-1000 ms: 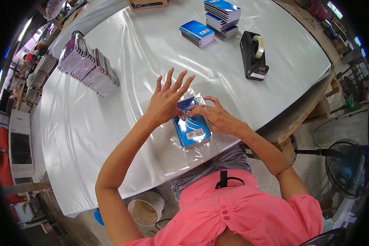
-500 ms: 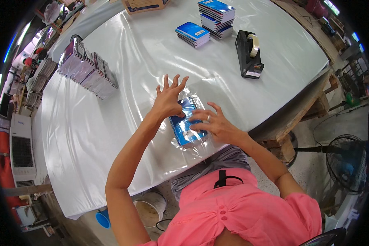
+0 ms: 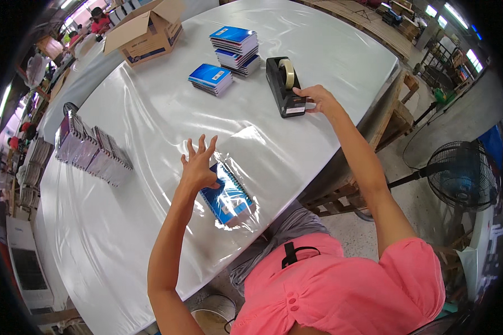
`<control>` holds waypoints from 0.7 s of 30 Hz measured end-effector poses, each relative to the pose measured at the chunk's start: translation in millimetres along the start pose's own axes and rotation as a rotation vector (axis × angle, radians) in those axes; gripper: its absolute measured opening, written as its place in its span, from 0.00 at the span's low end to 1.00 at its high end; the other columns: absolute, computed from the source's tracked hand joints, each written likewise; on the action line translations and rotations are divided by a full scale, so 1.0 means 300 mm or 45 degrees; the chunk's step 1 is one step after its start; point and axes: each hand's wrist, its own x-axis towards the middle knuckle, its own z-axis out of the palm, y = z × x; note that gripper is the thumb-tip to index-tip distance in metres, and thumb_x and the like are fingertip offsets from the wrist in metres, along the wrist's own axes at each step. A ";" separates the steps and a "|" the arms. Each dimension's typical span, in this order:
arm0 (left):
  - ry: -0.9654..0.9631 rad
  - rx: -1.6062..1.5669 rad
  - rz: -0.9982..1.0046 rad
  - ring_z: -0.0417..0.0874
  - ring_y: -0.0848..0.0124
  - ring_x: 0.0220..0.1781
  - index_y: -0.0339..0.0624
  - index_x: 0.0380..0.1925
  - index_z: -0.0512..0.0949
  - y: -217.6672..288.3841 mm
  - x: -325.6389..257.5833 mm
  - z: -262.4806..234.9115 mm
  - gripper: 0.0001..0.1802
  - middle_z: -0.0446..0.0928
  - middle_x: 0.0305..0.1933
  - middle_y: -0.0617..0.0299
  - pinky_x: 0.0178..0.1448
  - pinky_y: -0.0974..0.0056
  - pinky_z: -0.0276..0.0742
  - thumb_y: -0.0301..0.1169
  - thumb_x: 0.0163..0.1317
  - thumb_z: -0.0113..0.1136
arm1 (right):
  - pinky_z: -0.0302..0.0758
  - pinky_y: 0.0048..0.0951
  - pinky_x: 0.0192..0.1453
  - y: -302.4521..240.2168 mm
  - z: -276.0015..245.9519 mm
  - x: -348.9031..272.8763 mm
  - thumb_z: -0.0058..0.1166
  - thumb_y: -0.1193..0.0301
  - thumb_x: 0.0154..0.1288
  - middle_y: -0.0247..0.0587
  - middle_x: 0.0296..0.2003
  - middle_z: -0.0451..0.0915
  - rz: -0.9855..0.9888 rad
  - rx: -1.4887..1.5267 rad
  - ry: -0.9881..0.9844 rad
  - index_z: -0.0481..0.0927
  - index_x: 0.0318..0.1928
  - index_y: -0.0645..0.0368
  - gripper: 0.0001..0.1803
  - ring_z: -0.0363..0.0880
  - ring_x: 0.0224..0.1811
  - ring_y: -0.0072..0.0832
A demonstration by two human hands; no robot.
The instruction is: The person places stacks of notepads into clear plastic bags and secures them with tape.
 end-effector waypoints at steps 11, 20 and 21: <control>0.040 -0.048 0.028 0.36 0.39 0.79 0.67 0.74 0.52 -0.017 -0.006 0.008 0.74 0.46 0.79 0.55 0.70 0.25 0.44 0.27 0.15 0.78 | 0.65 0.41 0.64 0.312 0.084 -0.067 0.67 0.67 0.59 0.44 0.52 0.77 -0.548 0.589 0.100 0.82 0.41 0.68 0.16 0.73 0.55 0.33; 0.045 -0.178 0.027 0.35 0.40 0.79 0.68 0.74 0.51 -0.041 0.001 0.023 0.76 0.46 0.79 0.55 0.71 0.26 0.42 0.27 0.16 0.81 | 0.72 0.37 0.45 0.217 0.093 -0.165 0.66 0.68 0.48 0.44 0.33 0.84 -0.730 -0.978 0.516 0.86 0.26 0.61 0.08 0.80 0.42 0.37; 0.041 -0.195 0.029 0.34 0.40 0.79 0.69 0.74 0.50 -0.048 -0.001 0.024 0.76 0.45 0.79 0.55 0.71 0.26 0.42 0.28 0.16 0.81 | 0.73 0.34 0.40 0.191 0.107 -0.218 0.66 0.67 0.49 0.42 0.26 0.84 -0.700 -0.885 0.042 0.86 0.25 0.62 0.09 0.82 0.35 0.33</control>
